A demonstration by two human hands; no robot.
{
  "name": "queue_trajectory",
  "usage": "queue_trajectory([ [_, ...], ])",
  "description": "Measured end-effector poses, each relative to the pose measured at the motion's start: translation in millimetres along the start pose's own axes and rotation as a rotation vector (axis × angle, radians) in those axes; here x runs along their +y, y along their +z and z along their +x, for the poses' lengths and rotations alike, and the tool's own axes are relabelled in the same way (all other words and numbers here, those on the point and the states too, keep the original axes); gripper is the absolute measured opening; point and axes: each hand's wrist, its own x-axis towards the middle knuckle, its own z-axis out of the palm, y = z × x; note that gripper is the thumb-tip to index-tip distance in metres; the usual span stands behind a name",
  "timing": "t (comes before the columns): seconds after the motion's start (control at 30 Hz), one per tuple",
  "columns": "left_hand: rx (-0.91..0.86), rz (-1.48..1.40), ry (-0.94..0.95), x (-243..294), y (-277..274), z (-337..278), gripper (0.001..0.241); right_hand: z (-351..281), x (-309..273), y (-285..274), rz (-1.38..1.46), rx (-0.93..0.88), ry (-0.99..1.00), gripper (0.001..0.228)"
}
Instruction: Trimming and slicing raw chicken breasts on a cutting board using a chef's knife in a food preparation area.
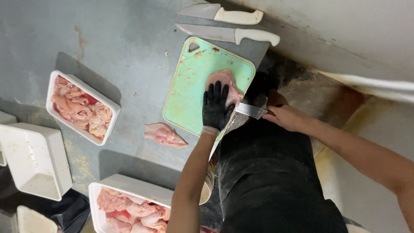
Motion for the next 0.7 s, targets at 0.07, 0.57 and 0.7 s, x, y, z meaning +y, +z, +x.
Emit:
queue_trajectory([
  [0.07, 0.010, 0.033, -0.021, 7, -5, 0, 0.071, -2, -2, -1, 0.005, 0.001, -0.015, 0.064],
  [0.57, 0.046, -0.013, -0.048, 14, -12, 8, 0.078, 45, -35, -9, 0.097, -0.011, -0.189, 0.058],
  [0.7, 0.054, 0.011, -0.054, 10, -7, 9, 0.084, 49, -44, 0, 0.100, -0.038, -0.169, 0.055],
])
